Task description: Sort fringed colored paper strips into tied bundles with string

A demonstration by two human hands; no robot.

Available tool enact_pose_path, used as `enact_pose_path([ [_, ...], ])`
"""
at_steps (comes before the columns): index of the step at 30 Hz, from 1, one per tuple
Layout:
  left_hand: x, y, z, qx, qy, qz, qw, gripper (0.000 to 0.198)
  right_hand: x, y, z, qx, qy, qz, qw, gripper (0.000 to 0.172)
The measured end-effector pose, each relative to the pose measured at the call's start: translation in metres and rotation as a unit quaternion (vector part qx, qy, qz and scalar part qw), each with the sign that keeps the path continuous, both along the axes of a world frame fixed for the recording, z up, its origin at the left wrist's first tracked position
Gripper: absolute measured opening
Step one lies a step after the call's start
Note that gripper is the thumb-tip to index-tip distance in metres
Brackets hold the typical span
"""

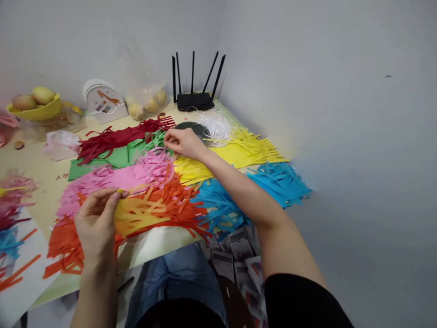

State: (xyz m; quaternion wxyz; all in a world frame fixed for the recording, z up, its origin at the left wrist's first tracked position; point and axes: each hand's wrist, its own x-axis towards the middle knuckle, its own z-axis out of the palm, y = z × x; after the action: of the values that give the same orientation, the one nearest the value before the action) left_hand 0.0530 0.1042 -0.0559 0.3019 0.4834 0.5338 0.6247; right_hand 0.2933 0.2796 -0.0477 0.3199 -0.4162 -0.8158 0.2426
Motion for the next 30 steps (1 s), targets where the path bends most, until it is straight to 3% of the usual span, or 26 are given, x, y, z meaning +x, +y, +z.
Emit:
enact_pose_path([
  [4, 0.003, 0.0, 0.009, 0.079, 0.104, 0.004, 0.991, 0.005, -0.041, -0.077, 0.017, 0.013, 0.056, 0.15, 0.987, 0.013],
  [8, 0.0, -0.012, 0.015, 0.107, 0.184, -0.003, 0.977, 0.006, -0.063, -0.119, 0.03, -0.067, 0.127, 0.189, 0.971, 0.011],
  [12, -0.007, -0.031, 0.017, 0.09, 0.164, 0.006, 0.982, 0.007, -0.074, -0.135, 0.033, -0.212, 0.223, 0.207, 0.929, 0.015],
  [14, -0.009, -0.037, 0.016, 0.08, 0.141, 0.012, 0.987, 0.009, -0.078, -0.139, 0.032, -0.249, 0.261, 0.206, 0.909, 0.019],
  [23, -0.013, -0.051, 0.019, 0.051, 0.08, 0.008, 0.996, 0.014, -0.093, -0.154, 0.033, -0.271, 0.305, 0.197, 0.892, 0.037],
  [30, -0.021, -0.055, 0.018, 0.084, 0.203, 0.039, 0.975, 0.01, -0.099, -0.163, 0.031, -0.247, 0.307, 0.172, 0.903, 0.037],
])
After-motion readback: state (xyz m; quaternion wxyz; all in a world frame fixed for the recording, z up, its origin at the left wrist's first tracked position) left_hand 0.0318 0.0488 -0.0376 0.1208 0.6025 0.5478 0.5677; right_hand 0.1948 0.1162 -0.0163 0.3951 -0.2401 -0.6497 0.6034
